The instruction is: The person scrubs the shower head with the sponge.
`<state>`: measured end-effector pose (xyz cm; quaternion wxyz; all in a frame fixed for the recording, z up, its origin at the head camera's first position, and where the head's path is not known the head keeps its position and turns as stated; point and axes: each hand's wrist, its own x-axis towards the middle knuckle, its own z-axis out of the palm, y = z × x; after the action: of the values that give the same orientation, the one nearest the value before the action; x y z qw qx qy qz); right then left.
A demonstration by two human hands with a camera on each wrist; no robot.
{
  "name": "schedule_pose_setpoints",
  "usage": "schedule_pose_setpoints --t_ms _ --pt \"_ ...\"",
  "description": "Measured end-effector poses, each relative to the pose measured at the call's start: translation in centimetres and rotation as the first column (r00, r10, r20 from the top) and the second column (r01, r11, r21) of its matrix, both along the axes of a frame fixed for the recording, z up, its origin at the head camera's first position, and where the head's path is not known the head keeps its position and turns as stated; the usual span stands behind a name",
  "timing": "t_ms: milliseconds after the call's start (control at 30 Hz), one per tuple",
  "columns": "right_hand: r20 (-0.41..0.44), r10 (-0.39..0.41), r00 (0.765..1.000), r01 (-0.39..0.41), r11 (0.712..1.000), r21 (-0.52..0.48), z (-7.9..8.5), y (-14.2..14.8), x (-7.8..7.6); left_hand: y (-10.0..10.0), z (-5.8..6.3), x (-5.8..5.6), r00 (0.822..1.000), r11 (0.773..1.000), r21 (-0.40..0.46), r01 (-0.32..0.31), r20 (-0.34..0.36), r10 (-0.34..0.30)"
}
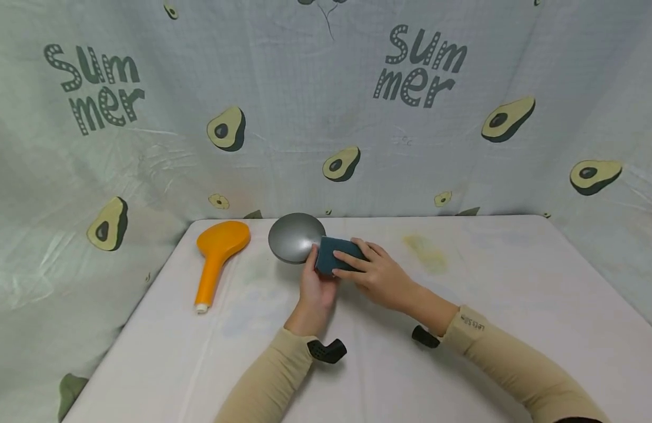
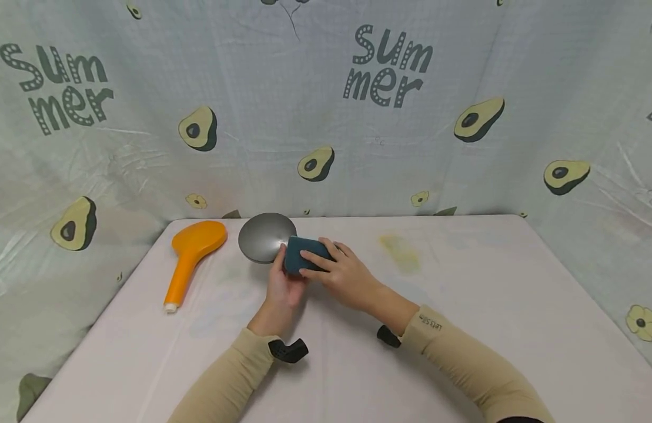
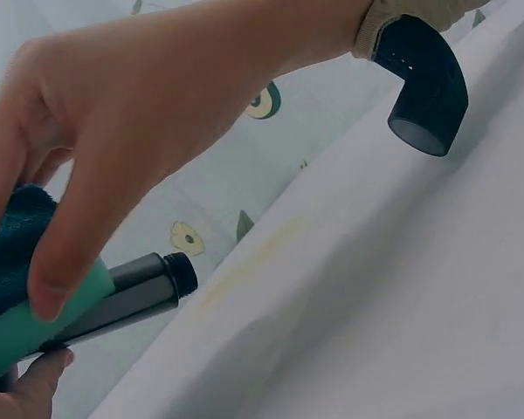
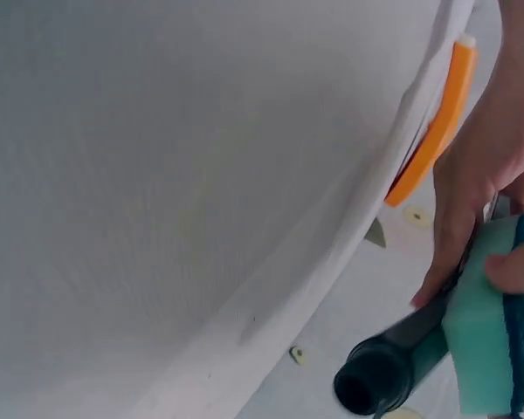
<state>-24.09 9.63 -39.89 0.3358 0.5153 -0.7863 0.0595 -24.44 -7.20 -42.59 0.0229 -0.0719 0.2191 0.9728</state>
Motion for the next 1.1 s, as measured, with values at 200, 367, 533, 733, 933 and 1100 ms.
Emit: schedule_pose_setpoints --t_ms 200,367,533,733,933,1100 --pt "0.090 0.081 0.993 -0.085 0.996 0.037 0.3 1.9 -0.8 -1.4 0.2 -0.7 0.999 0.999 0.024 -0.045 0.001 0.045" --pt "0.243 0.114 0.963 -0.116 0.993 -0.009 0.1 4.0 -1.3 -2.5 0.6 -0.9 0.998 0.997 0.053 -0.049 -0.041 0.052" --pt "0.492 0.160 0.856 -0.080 0.980 -0.180 0.1 4.8 -1.7 -2.9 0.9 -0.8 0.999 0.999 0.045 -0.001 -0.054 0.004" --pt "0.572 0.182 0.800 -0.030 0.964 -0.265 0.4 3.5 -1.9 -2.5 0.7 -0.5 0.990 0.994 -0.035 0.105 -0.091 -0.108" --pt "0.619 0.239 0.748 -0.032 0.944 -0.327 1.1 1.5 -1.5 -2.3 0.6 -0.3 0.980 0.985 -0.093 0.145 -0.122 -0.156" --pt "0.688 0.228 0.689 -0.014 0.953 -0.302 1.3 2.2 -1.3 -3.2 0.8 -0.6 0.986 0.993 -0.057 0.103 -0.126 -0.110"
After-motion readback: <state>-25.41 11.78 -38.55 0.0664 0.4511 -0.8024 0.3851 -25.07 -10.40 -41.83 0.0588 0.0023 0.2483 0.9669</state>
